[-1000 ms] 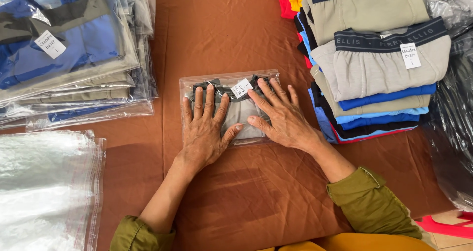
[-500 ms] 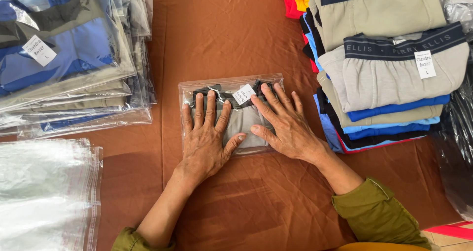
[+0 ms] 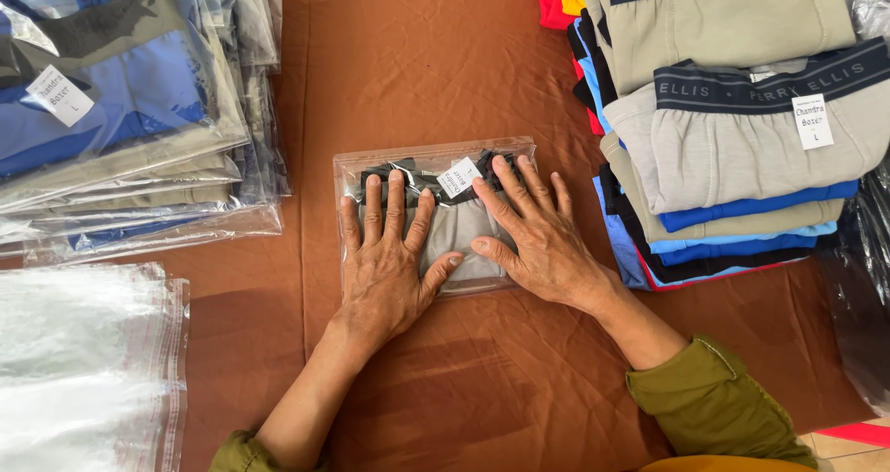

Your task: Packaging folded underwear into plastic bags and sealing them for shipment

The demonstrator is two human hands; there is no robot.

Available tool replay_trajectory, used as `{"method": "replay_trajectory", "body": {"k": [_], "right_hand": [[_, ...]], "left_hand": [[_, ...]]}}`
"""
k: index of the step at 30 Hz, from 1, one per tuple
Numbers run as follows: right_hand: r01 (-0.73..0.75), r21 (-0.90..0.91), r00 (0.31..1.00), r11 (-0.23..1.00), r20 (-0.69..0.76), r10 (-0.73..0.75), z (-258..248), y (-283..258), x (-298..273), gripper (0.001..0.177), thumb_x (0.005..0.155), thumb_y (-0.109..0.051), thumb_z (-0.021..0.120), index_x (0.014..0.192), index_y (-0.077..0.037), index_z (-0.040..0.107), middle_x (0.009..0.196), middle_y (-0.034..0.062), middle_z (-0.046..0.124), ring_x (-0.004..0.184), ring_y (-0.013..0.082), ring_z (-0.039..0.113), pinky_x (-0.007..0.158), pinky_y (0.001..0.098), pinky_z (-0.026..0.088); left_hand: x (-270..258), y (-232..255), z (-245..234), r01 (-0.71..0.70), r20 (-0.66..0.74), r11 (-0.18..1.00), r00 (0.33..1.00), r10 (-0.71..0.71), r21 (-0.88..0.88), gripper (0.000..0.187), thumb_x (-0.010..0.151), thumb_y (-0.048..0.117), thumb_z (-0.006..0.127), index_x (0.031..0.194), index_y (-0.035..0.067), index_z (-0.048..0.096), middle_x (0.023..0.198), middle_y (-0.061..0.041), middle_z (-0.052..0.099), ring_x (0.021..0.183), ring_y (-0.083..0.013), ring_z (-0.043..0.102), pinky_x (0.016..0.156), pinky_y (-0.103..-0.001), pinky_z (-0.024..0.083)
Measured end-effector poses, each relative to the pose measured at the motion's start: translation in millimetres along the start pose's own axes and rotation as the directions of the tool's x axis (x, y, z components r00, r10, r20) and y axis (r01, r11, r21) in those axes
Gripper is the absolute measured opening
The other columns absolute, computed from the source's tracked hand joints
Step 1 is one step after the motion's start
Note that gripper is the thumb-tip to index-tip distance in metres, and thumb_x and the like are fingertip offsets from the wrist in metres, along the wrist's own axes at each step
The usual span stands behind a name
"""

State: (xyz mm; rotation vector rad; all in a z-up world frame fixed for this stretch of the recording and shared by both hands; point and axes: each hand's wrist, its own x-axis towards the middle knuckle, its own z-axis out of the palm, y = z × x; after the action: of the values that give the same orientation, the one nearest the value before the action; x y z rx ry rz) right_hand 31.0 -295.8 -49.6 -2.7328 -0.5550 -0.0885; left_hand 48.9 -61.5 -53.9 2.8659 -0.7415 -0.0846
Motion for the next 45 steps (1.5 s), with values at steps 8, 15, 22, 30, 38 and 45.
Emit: {"method": "replay_trajectory", "body": {"k": [8,15,22,30,38,45], "right_hand": [[0.017,0.052,0.998,0.999,-0.069,-0.013,8,3,-4,0.07,0.104,-0.056,0.043,0.161,-0.018,0.031,0.168,0.0171,0.017,0.153,0.044,0.013,0.115,0.0683,0.011],[0.085,0.326,0.948,0.941,-0.317,0.024,4,23,-16,0.062,0.11,-0.045,0.028,0.163,-0.013,0.025,0.167,0.017,0.023,0.154,0.0315,0.02,0.122,0.0472,0.012],[0.011,0.329,0.915,0.944,-0.383,0.124,16,48,-12,0.057,0.111,-0.038,0.027,0.162,-0.012,0.03,0.165,0.0205,0.027,0.152,0.0399,0.023,0.123,0.0534,0.012],[-0.036,-0.049,0.991,0.998,-0.13,0.029,18,26,-18,0.065,0.106,-0.056,0.039,0.162,-0.024,0.03,0.167,0.0164,0.023,0.15,0.0431,0.024,0.115,0.0684,0.012],[-0.068,-0.021,0.994,0.998,-0.09,0.065,13,25,-16,0.064,0.106,-0.057,0.038,0.161,-0.026,0.031,0.167,0.0139,0.025,0.15,0.0417,0.025,0.116,0.0677,0.011],[-0.112,0.435,0.839,0.893,-0.441,0.32,32,68,-10,0.035,0.109,-0.035,0.047,0.131,-0.017,0.069,0.131,0.0068,0.066,0.124,0.0264,0.059,0.11,0.042,0.038]], "left_hand": [[-2,0,7,-0.013,-0.074,1.0,0.997,0.013,-0.005,0.088,0.097,0.077,0.029,0.161,0.017,0.028,0.169,-0.021,0.01,0.155,-0.0437,0.0,0.121,-0.065,-0.006],[-7,-13,19,-0.139,-0.405,0.959,0.914,0.028,-0.245,0.105,0.094,0.072,0.05,0.164,0.007,0.007,0.17,-0.023,-0.007,0.155,-0.0464,-0.011,0.121,-0.064,-0.01],[-9,-16,10,-0.122,-0.414,0.975,0.909,0.035,-0.185,0.097,0.097,0.07,0.044,0.164,0.009,0.011,0.17,-0.024,-0.002,0.156,-0.0454,-0.007,0.119,-0.067,-0.009],[-6,-20,18,0.049,-0.121,0.999,0.991,-0.05,-0.007,0.099,0.09,0.085,0.033,0.162,0.018,0.021,0.169,-0.022,0.005,0.155,-0.0434,0.001,0.119,-0.068,-0.008],[-6,-16,7,0.084,-0.056,0.995,0.995,-0.087,-0.057,0.098,0.09,0.085,0.032,0.162,0.019,0.023,0.17,-0.021,0.004,0.156,-0.0425,0.0,0.119,-0.068,-0.007],[-14,-16,-15,0.095,-0.199,0.962,0.969,-0.148,-0.255,0.1,0.094,0.075,0.042,0.163,0.007,0.016,0.169,-0.025,-0.007,0.154,-0.0467,-0.007,0.119,-0.068,-0.005]]}}
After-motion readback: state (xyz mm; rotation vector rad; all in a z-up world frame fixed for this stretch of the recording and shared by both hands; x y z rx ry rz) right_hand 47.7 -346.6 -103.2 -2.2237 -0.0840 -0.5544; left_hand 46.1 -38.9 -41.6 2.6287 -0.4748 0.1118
